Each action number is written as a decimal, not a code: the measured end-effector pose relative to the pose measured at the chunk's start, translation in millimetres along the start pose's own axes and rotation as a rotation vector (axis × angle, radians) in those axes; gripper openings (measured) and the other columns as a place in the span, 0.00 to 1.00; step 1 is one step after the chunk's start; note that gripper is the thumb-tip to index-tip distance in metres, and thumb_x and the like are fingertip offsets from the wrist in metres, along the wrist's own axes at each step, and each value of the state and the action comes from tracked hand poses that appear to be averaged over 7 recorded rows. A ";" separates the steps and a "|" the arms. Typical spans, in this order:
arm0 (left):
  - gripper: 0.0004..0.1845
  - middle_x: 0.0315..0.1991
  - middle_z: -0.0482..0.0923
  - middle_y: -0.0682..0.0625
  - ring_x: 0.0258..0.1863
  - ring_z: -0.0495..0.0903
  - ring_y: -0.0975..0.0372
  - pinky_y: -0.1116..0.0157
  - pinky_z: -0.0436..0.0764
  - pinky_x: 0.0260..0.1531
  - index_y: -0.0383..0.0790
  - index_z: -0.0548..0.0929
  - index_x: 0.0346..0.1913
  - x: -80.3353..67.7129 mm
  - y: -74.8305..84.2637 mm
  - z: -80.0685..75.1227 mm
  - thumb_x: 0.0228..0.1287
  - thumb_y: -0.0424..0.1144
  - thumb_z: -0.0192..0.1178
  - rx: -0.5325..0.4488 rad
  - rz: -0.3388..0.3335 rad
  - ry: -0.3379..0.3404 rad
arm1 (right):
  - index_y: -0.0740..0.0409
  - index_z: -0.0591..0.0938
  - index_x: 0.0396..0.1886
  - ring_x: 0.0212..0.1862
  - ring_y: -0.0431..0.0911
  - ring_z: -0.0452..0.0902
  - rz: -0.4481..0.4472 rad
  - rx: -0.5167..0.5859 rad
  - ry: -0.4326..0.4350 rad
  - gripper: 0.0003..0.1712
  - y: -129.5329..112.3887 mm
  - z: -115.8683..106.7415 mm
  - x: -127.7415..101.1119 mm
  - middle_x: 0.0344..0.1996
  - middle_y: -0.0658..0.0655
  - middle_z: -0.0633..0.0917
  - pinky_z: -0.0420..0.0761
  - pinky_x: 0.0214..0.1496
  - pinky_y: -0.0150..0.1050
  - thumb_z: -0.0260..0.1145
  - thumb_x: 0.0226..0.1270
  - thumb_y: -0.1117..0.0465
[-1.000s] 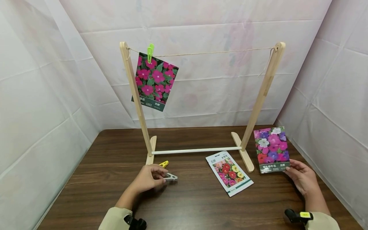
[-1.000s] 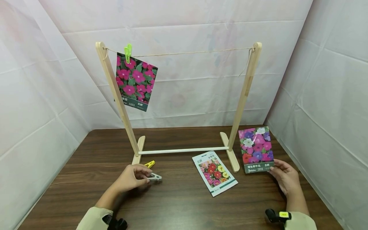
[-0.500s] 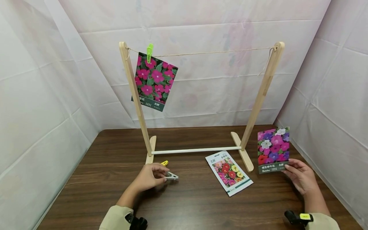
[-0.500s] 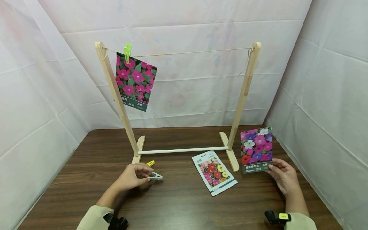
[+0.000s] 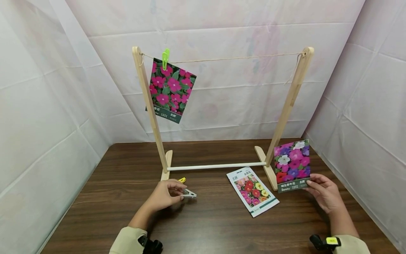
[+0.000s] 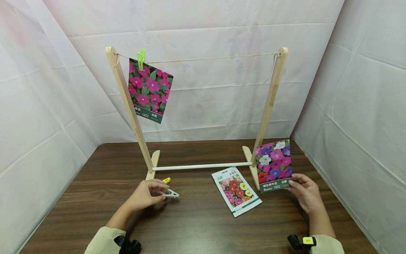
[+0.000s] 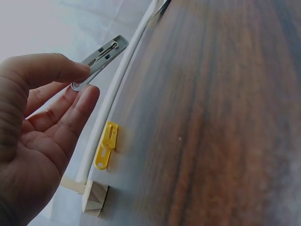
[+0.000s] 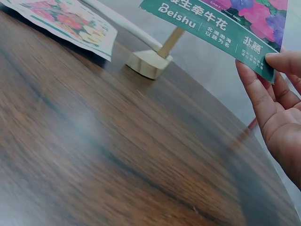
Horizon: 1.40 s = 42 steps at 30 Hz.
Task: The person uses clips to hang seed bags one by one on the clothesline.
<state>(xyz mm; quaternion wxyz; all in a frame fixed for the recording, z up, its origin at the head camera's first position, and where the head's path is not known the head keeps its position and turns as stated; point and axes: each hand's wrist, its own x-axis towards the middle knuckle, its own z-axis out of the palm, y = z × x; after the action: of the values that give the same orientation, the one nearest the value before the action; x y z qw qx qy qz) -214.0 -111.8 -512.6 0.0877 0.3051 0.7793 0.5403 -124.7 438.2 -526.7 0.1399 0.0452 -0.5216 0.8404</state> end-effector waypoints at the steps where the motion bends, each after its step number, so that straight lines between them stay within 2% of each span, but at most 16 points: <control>1: 0.15 0.45 0.79 0.34 0.36 0.85 0.49 0.63 0.86 0.36 0.21 0.83 0.45 0.4 0.4 0.1 0.52 0.19 0.67 -0.003 0.006 0.003 | 0.63 0.85 0.40 0.34 0.44 0.83 0.002 -0.007 -0.001 0.22 0.3 1.7 0.2 0.33 0.55 0.82 0.85 0.35 0.35 0.49 0.65 0.86; 6: 0.15 0.43 0.80 0.35 0.35 0.84 0.50 0.63 0.85 0.36 0.21 0.83 0.46 3.5 0.1 -0.3 0.53 0.21 0.68 0.007 0.038 0.011 | 0.61 0.84 0.40 0.35 0.43 0.82 0.007 -0.036 -0.022 0.22 2.0 10.2 1.7 0.34 0.54 0.82 0.85 0.35 0.35 0.50 0.66 0.86; 8: 0.15 0.42 0.81 0.38 0.36 0.85 0.54 0.64 0.85 0.36 0.23 0.83 0.46 4.7 -2.5 -0.7 0.53 0.22 0.68 0.009 0.041 0.015 | 0.62 0.84 0.40 0.35 0.43 0.82 0.005 -0.030 -0.042 0.23 3.0 13.6 2.2 0.34 0.54 0.82 0.85 0.36 0.35 0.49 0.66 0.86; 12: 0.15 0.41 0.81 0.39 0.36 0.84 0.55 0.64 0.85 0.37 0.23 0.83 0.46 6.6 -1.8 -0.4 0.53 0.23 0.69 -0.004 0.047 0.017 | 0.63 0.83 0.41 0.36 0.44 0.82 -0.013 -0.008 -0.082 0.23 5.5 19.6 3.4 0.34 0.55 0.82 0.86 0.36 0.36 0.48 0.66 0.86; 16: 0.15 0.41 0.81 0.37 0.35 0.84 0.55 0.64 0.85 0.37 0.22 0.83 0.46 10.1 3.0 0.9 0.54 0.23 0.68 -0.007 0.060 0.020 | 0.64 0.83 0.42 0.36 0.44 0.83 -0.030 0.003 -0.121 0.24 8.2 24.8 5.4 0.34 0.56 0.83 0.86 0.37 0.36 0.46 0.65 0.87; 23: 0.13 0.41 0.82 0.38 0.35 0.83 0.58 0.64 0.85 0.34 0.25 0.85 0.44 21.7 10.7 1.9 0.55 0.25 0.69 0.030 0.090 0.034 | 0.62 0.83 0.41 0.36 0.43 0.82 -0.017 -0.021 -0.145 0.24 11.8 34.6 9.2 0.35 0.55 0.83 0.85 0.36 0.35 0.47 0.65 0.87; 27: 0.13 0.40 0.82 0.37 0.34 0.84 0.55 0.63 0.85 0.35 0.23 0.84 0.44 27.8 13.9 2.3 0.55 0.24 0.69 0.022 0.123 0.025 | 0.63 0.83 0.41 0.35 0.43 0.82 -0.016 -0.012 -0.167 0.24 14.4 40.2 10.2 0.35 0.55 0.84 0.85 0.36 0.35 0.47 0.65 0.87; 31: 0.14 0.41 0.81 0.36 0.35 0.84 0.53 0.64 0.85 0.36 0.22 0.83 0.45 32.7 17.6 2.2 0.54 0.23 0.68 -0.001 0.119 0.025 | 0.64 0.82 0.41 0.35 0.44 0.82 -0.017 0.003 -0.195 0.23 15.8 45.4 11.5 0.34 0.56 0.84 0.85 0.37 0.36 0.47 0.64 0.87; 35: 0.14 0.42 0.81 0.34 0.35 0.84 0.51 0.62 0.85 0.36 0.22 0.83 0.45 39.1 21.8 1.6 0.53 0.21 0.68 0.000 0.128 0.035 | 0.63 0.82 0.41 0.36 0.44 0.81 -0.008 -0.002 -0.185 0.23 15.4 51.8 12.6 0.34 0.56 0.83 0.85 0.37 0.36 0.47 0.64 0.87; 39: 0.14 0.41 0.80 0.31 0.35 0.83 0.45 0.55 0.85 0.36 0.18 0.82 0.44 47.7 27.4 0.8 0.51 0.18 0.67 0.011 0.182 0.051 | 0.61 0.83 0.39 0.35 0.43 0.81 0.012 -0.030 -0.154 0.23 14.7 58.3 13.1 0.33 0.54 0.83 0.85 0.37 0.36 0.48 0.65 0.86; 42: 0.14 0.41 0.80 0.32 0.35 0.84 0.46 0.55 0.85 0.37 0.19 0.82 0.43 54.0 35.3 0.6 0.51 0.18 0.68 0.013 0.188 0.060 | 0.59 0.83 0.38 0.34 0.42 0.81 0.027 -0.061 -0.137 0.22 14.5 63.1 13.9 0.32 0.53 0.83 0.85 0.35 0.36 0.50 0.66 0.85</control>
<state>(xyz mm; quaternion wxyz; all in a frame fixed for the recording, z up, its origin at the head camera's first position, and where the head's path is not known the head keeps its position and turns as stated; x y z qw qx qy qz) -243.4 -72.5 -470.8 0.0111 0.3611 0.7529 0.5500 -146.6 378.7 -507.6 0.0940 0.0913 -0.5557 0.8210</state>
